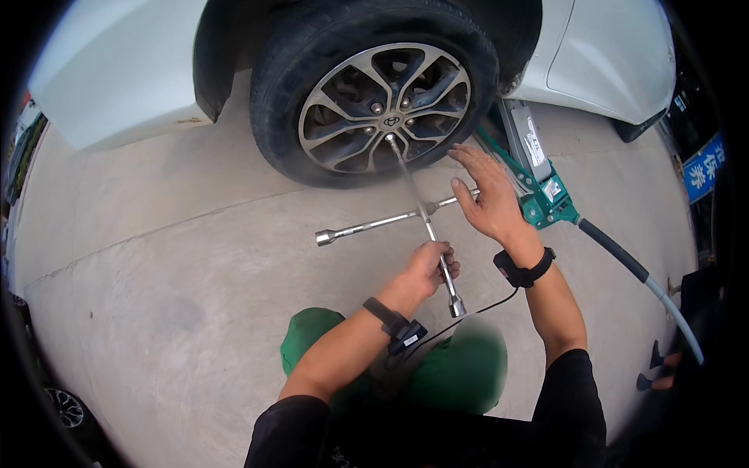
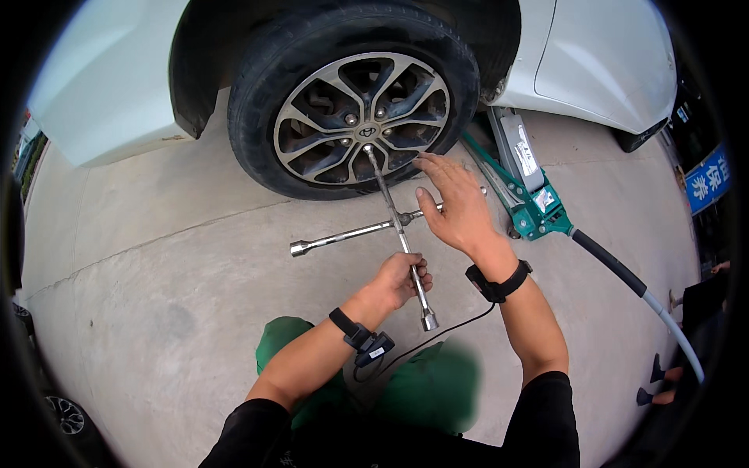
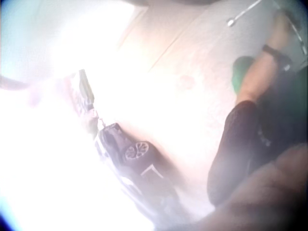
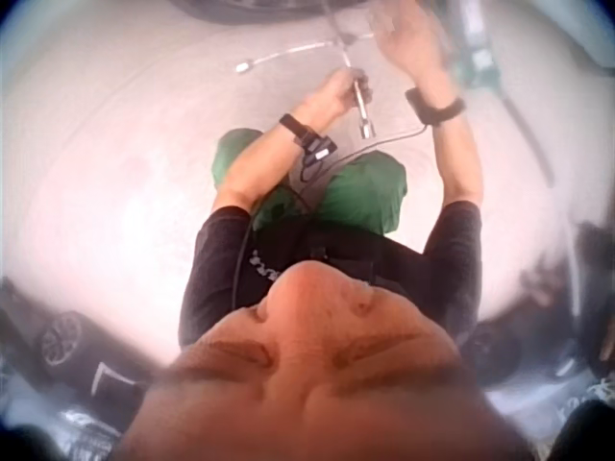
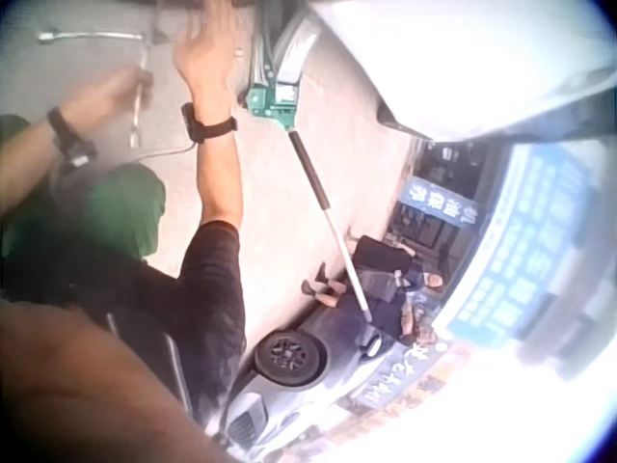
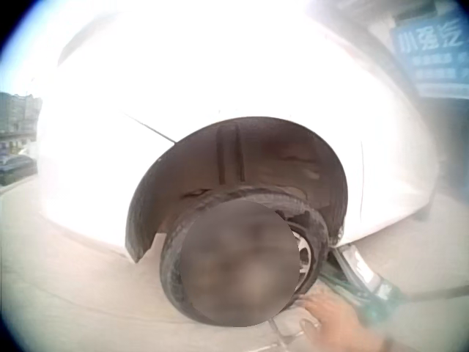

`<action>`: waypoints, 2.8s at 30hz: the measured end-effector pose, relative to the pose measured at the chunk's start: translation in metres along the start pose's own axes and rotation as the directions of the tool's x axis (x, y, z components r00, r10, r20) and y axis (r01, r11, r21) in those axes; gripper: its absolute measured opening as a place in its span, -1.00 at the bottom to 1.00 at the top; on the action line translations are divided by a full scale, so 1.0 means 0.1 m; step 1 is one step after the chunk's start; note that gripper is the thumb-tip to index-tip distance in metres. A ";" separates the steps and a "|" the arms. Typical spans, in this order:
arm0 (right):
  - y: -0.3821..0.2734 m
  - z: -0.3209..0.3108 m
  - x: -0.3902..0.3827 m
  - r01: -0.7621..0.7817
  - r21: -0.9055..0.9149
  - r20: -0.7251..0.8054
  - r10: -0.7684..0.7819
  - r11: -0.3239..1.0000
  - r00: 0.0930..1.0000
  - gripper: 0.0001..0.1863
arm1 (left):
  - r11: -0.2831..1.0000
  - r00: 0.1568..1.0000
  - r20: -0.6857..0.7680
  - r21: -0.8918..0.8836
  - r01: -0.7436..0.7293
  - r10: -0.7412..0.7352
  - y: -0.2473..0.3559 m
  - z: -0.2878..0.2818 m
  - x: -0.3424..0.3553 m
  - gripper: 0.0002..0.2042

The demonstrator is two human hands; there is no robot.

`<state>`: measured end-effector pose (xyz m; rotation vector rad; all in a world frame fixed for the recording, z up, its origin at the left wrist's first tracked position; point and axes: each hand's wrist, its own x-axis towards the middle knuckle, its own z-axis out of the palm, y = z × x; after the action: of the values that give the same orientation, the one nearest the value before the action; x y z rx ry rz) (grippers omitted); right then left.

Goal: The person mounts a tire onto the wheel hub and tightens the lug nuts using a cross wrench.

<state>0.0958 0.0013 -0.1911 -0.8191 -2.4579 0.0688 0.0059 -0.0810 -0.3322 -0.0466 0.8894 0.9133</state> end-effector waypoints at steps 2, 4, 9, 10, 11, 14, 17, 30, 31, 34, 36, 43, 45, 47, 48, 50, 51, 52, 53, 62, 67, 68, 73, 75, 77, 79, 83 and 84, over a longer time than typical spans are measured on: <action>-0.13 0.12 0.05 0.063 0.003 0.160 -0.063 0.998 0.985 -0.58 | 1.000 1.000 -0.030 -0.009 0.003 -0.004 0.02 -0.10 0.03 -0.86; 0.07 0.26 0.01 -0.012 -0.124 0.139 0.030 0.992 0.990 -0.54 | 1.000 1.000 -0.009 -0.003 0.003 -0.003 -0.03 -0.16 0.06 -0.85; 0.94 0.82 -0.85 -0.255 -0.473 -0.020 0.279 0.843 0.960 -0.27 | 1.000 0.999 0.031 -0.010 -0.009 0.010 0.00 -0.05 0.00 -0.85; 0.97 1.21 -1.15 -0.338 -0.310 -0.037 0.345 0.889 0.938 -0.25 | 1.000 0.999 0.024 0.010 -0.024 0.024 -0.01 -0.07 0.04 -0.85; 1.03 1.64 -1.42 -0.419 -0.144 -0.051 0.416 0.897 0.908 -0.23 | 0.999 0.999 0.028 0.037 -0.035 0.034 -0.02 -0.13 0.13 -0.86; 1.23 2.35 -2.08 -0.900 0.437 0.845 0.347 -0.008 0.407 -0.50 | 1.000 1.000 0.027 0.000 0.004 -0.004 0.01 0.00 0.02 -0.85; 0.88 2.30 -1.87 -0.821 0.431 0.673 0.473 0.375 0.570 -0.62 | 0.999 0.999 -0.024 -0.004 -0.033 0.033 0.04 -0.11 0.00 -0.82; 1.06 0.95 -0.88 -0.361 -0.385 -0.143 0.332 0.849 0.932 -0.35 | 0.996 0.999 -0.018 0.082 -0.040 0.042 0.02 -0.04 0.11 -0.84; 1.09 1.37 -1.16 -0.444 -0.181 0.075 0.463 0.878 0.883 -0.43 | 0.995 0.998 -0.043 0.086 -0.045 0.049 0.02 -0.09 0.17 -0.85; 0.27 1.90 -1.57 -0.827 0.195 0.957 0.083 0.527 0.278 -0.62 | 1.000 0.994 -0.106 -0.001 -0.003 0.003 0.17 -0.35 0.15 -0.86; 0.55 2.64 -2.38 -0.346 0.407 0.523 0.095 0.845 0.847 -0.76 | 1.000 0.999 -0.019 -0.002 -0.029 0.029 0.19 -0.04 0.08 -0.87; 0.52 0.75 -1.06 -0.412 0.198 -0.200 0.448 0.889 0.871 -0.58 | 0.998 0.998 -0.032 0.028 -0.058 0.059 0.16 -0.05 0.07 -0.84; 0.42 0.28 -0.60 -0.211 0.053 -0.252 0.218 0.976 0.943 -0.58 | 0.996 0.996 -0.052 0.060 -0.064 0.067 0.16 -0.04 0.12 -0.84; 0.14 0.04 -0.18 -0.048 0.087 -0.082 0.055 0.995 0.995 -0.53 | 0.993 0.996 0.026 0.069 -0.091 0.090 0.12 -0.09 0.23 -0.81; -0.07 0.05 -0.01 0.037 0.170 0.001 -0.038 0.985 0.999 -0.50 | 0.989 0.991 0.063 0.083 -0.125 0.120 0.13 -0.14 0.23 -0.80; -0.43 0.24 0.27 0.190 0.290 0.121 -0.233 0.938 0.965 -0.44 | 0.980 0.972 0.133 0.019 -0.197 0.193 0.15 -0.15 0.21 -0.74; -0.59 0.42 0.36 0.264 0.342 0.161 -0.333 0.902 0.929 -0.39 | 0.970 0.959 0.143 -0.061 -0.237 0.243 0.12 -0.18 0.17 -0.71; -0.73 0.55 0.42 0.342 0.336 0.124 -0.401 0.878 0.908 -0.45 | 0.954 0.941 0.182 -0.144 -0.263 0.287 0.09 -0.14 0.16 -0.68; -0.83 0.72 0.47 0.417 0.336 0.083 -0.468 0.845 0.880 -0.51 | 0.955 0.945 0.209 -0.215 -0.205 0.250 0.06 -0.18 0.24 -0.66; -0.61 0.50 0.70 0.381 0.088 -0.050 -0.378 0.920 0.924 -0.81 | 0.990 0.989 0.086 0.072 -0.124 0.118 0.21 -0.16 0.10 -0.84; 0.79 0.29 -0.01 -0.359 0.274 -0.328 0.438 0.892 0.837 -0.91 | 0.997 0.998 0.004 0.028 -0.068 0.068 0.12 -0.04 0.21 -0.85; 1.34 0.45 -0.46 -0.468 0.354 -0.208 0.556 0.810 0.805 -0.90 | 0.997 0.997 0.007 0.027 -0.071 0.071 0.10 0.00 0.22 -0.87; 1.20 1.43 -1.67 -0.657 -0.224 0.567 0.645 0.720 0.512 -0.64 | 0.999 0.998 -0.050 -0.021 -0.044 0.043 0.14 -0.20 0.26 -0.85; 1.00 1.51 -1.67 -0.830 -0.014 0.348 0.781 0.558 0.519 -0.64 | 0.997 1.000 -0.011 -0.071 -0.030 0.029 0.16 -0.18 0.22 -0.85; 1.03 1.49 -1.61 -0.817 0.235 0.075 0.828 0.526 0.555 -0.72 | 0.999 0.999 -0.019 -0.035 -0.033 0.033 0.18 -0.05 0.20 -0.84; 0.44 0.95 -0.78 -0.597 0.433 -0.095 0.692 0.676 0.716 -0.80 | 0.999 0.999 -0.044 -0.026 -0.034 0.033 0.15 -0.12 0.23 -0.83; -0.39 0.69 0.12 -0.023 0.330 -0.120 0.066 0.944 0.991 -0.54 | 0.986 0.984 0.105 -0.094 -0.137 0.147 0.15 -0.14 0.21 -0.82; -0.49 0.76 0.23 0.014 0.336 -0.083 0.015 0.942 0.996 -0.56 | 0.967 0.984 0.088 -0.216 -0.135 0.157 0.12 -0.11 0.15 -0.80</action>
<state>0.0146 -0.0165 -0.2344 -0.6563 -2.2780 0.4343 -0.0051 -0.0677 -0.3459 -0.1149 0.7038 1.1354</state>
